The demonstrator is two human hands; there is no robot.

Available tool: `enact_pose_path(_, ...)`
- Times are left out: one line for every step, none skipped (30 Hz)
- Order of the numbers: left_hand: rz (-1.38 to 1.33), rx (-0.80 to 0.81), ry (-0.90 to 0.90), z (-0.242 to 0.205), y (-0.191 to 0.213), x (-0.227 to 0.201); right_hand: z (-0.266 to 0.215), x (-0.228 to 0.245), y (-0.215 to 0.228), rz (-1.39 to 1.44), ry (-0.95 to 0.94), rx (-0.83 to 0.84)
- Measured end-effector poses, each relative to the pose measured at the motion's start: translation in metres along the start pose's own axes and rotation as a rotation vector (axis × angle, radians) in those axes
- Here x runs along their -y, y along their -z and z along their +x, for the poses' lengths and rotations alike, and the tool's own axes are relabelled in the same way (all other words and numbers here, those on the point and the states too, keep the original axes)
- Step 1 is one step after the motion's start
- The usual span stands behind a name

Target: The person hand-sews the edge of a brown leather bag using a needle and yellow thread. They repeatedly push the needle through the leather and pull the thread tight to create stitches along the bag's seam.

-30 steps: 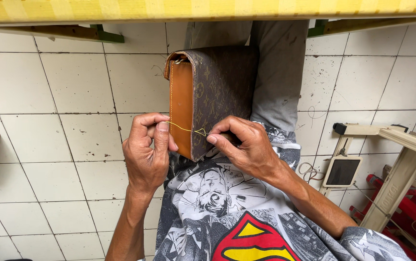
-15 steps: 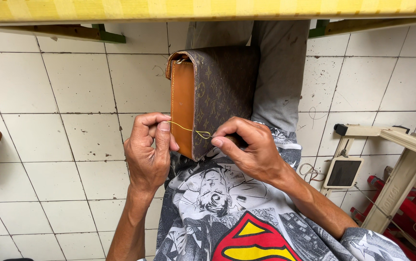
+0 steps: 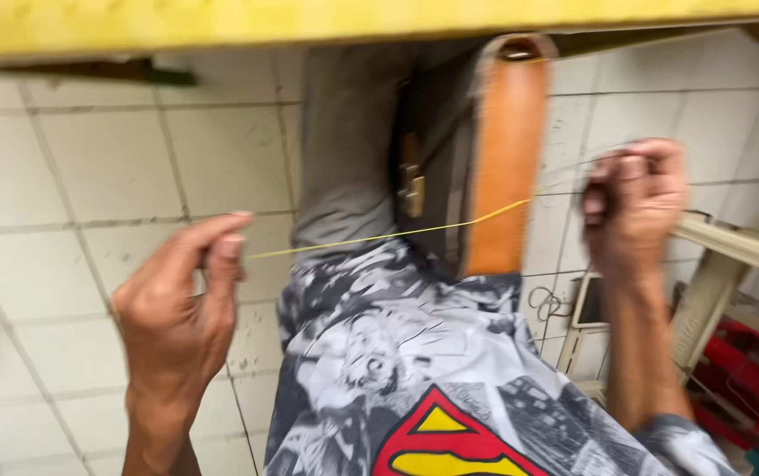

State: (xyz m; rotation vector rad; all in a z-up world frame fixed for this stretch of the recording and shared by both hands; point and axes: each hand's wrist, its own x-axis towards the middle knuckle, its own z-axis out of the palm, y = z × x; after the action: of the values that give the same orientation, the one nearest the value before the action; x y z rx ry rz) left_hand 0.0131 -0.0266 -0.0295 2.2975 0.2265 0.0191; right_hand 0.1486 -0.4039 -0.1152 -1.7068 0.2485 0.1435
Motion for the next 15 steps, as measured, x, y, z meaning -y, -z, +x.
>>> enact_pose_path(0.092, -0.081, -0.003, 0.006, -0.001, -0.005, -0.005, 0.001, -0.018, 0.172, 0.010, 0.049)
enact_pose_path(0.183, -0.165, -0.007, 0.012, -0.002, -0.010, -0.009, 0.002, -0.036, 0.344, 0.022, 0.099)
enact_pose_path(0.183, -0.160, -0.010, 0.019, -0.006, -0.026, -0.013, 0.008, -0.043, 0.345, 0.020, 0.093)
enact_pose_path(0.110, -0.152, -0.076, 0.025, -0.010, -0.042, -0.017, 0.013, -0.051, 0.360, 0.030, 0.060)
enact_pose_path(0.035, -0.153, -0.146, 0.033, -0.015, -0.057, -0.017, 0.019, -0.059, 0.376, 0.050, 0.031)
enact_pose_path(0.033, -0.158, -0.153, 0.038, -0.025, -0.068, -0.017, 0.027, -0.059, 0.377, 0.058, 0.029)
enact_pose_path(0.038, -0.088, -0.144, 0.041, -0.034, -0.080, -0.018, 0.035, -0.058, 0.362, 0.093, 0.009)
enact_pose_path(0.044, -0.018, -0.135, 0.044, -0.043, -0.091, -0.019, 0.043, -0.058, 0.348, 0.128, -0.011)
enact_pose_path(0.044, -0.018, -0.135, 0.042, -0.049, -0.091, -0.018, 0.048, -0.052, 0.348, 0.128, -0.012)
enact_pose_path(0.057, 0.034, -0.082, 0.041, -0.055, -0.091, -0.017, 0.053, -0.046, 0.329, 0.184, 0.004)
enact_pose_path(0.075, 0.088, -0.027, 0.038, -0.061, -0.090, -0.017, 0.057, -0.041, 0.314, 0.237, 0.018)
enact_pose_path(0.079, 0.090, -0.026, 0.035, -0.060, -0.085, -0.016, 0.060, -0.033, 0.318, 0.234, 0.017)
enact_pose_path(0.066, 0.021, 0.007, 0.031, -0.058, -0.080, -0.014, 0.063, -0.027, 0.235, 0.262, -0.026)
enact_pose_path(0.053, -0.049, 0.040, 0.026, -0.056, -0.074, -0.012, 0.066, -0.022, 0.152, 0.289, -0.069)
enact_pose_path(0.069, -0.059, 0.049, 0.022, -0.049, -0.069, -0.001, 0.051, 0.010, 0.168, 0.285, -0.055)
